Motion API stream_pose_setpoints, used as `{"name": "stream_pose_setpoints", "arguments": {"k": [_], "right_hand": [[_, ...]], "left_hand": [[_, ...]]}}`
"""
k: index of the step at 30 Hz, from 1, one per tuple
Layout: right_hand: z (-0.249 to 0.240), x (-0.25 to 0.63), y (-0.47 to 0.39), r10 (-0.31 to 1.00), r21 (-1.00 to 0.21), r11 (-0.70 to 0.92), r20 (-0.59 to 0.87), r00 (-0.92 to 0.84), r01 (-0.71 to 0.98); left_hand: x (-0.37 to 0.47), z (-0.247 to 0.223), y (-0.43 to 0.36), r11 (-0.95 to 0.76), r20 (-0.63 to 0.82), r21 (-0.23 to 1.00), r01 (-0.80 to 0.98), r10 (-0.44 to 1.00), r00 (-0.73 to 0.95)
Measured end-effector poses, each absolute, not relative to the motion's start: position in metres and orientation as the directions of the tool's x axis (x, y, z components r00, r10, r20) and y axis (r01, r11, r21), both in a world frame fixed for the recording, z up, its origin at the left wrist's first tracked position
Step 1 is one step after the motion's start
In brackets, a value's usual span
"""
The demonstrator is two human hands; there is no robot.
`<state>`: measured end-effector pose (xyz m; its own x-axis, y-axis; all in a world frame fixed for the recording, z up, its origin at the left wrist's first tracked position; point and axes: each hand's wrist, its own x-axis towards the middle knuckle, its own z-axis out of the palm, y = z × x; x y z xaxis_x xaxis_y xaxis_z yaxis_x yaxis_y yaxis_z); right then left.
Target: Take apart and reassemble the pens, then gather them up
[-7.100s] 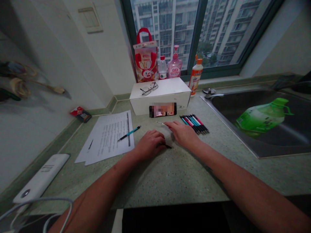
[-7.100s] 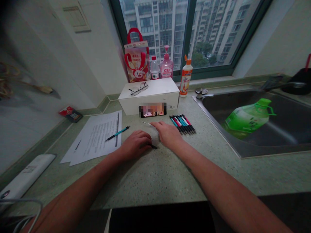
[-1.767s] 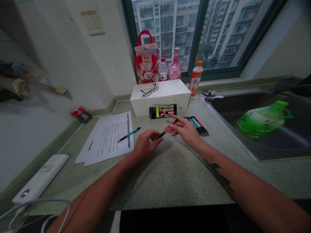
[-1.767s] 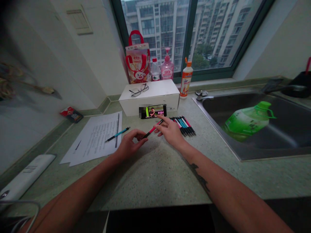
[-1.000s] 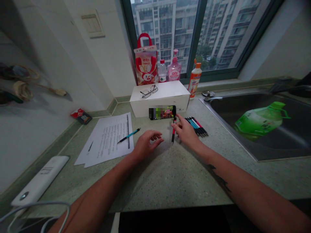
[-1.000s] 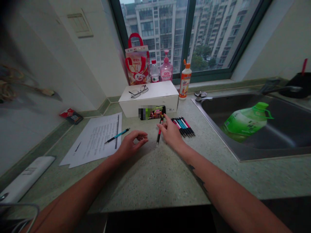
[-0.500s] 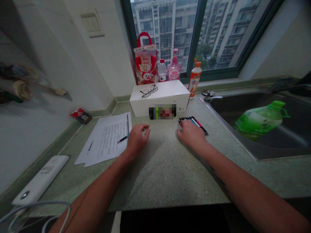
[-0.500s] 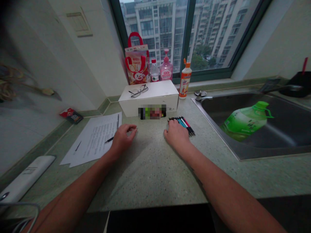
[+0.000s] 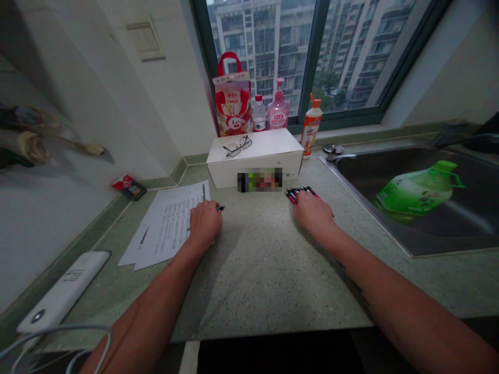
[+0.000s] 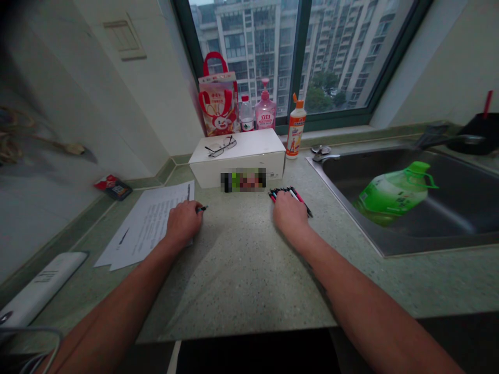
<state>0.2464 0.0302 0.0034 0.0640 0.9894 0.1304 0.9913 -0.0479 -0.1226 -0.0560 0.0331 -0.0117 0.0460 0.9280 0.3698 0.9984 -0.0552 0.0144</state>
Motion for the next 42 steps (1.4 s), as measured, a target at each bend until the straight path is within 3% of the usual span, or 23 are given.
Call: {"name": "stream_pose_setpoints", "arguments": {"k": [4, 8, 14, 17, 20, 28, 33, 37, 42], "right_hand": [[0.006, 0.245, 0.03, 0.986, -0.133, -0.038, 0.154, 0.059, 0.99], [0.012, 0.237, 0.025, 0.961, -0.206, 0.147, 0.261, -0.091, 0.967], [0.012, 0.212, 0.008, 0.838, -0.373, 0.537, 0.336, -0.429, 0.757], [0.009, 0.203, 0.003, 0.8, -0.393, 0.6, 0.285, -0.528, 0.697], [0.006, 0.203, 0.005, 0.814, -0.423, 0.58, 0.264, -0.517, 0.697], [0.008, 0.221, 0.018, 0.947, -0.556, 0.315, 0.236, -0.217, 0.769], [0.006, 0.22, 0.019, 0.909, -0.565, 0.417, 0.259, -0.326, 0.712], [0.007, 0.222, 0.019, 0.897, -0.564, 0.441, 0.312, -0.314, 0.698], [0.008, 0.223, 0.018, 0.881, -0.528, 0.47, 0.331, -0.339, 0.707]], "left_hand": [[-0.054, -0.009, 0.033, -0.077, 0.348, 0.048, 0.996, 0.936, 0.056], [-0.043, 0.0, 0.028, -0.135, 0.339, 0.164, 0.977, 0.938, 0.072], [-0.014, 0.0, 0.01, -0.515, 0.461, 0.408, 0.754, 0.829, 0.317], [-0.003, -0.002, 0.001, -0.616, 0.474, 0.493, 0.615, 0.783, 0.404], [0.0, -0.005, -0.001, -0.591, 0.453, 0.553, 0.588, 0.805, 0.383], [-0.011, -0.007, 0.011, -0.42, 0.419, 0.599, 0.682, 0.89, 0.18], [-0.011, -0.002, 0.01, -0.351, 0.371, 0.751, 0.559, 0.925, 0.083], [-0.01, 0.0, 0.01, -0.27, 0.259, 0.859, 0.435, 0.962, 0.084], [-0.007, 0.002, 0.009, -0.175, 0.158, 0.883, 0.435, 0.985, 0.074]]}}
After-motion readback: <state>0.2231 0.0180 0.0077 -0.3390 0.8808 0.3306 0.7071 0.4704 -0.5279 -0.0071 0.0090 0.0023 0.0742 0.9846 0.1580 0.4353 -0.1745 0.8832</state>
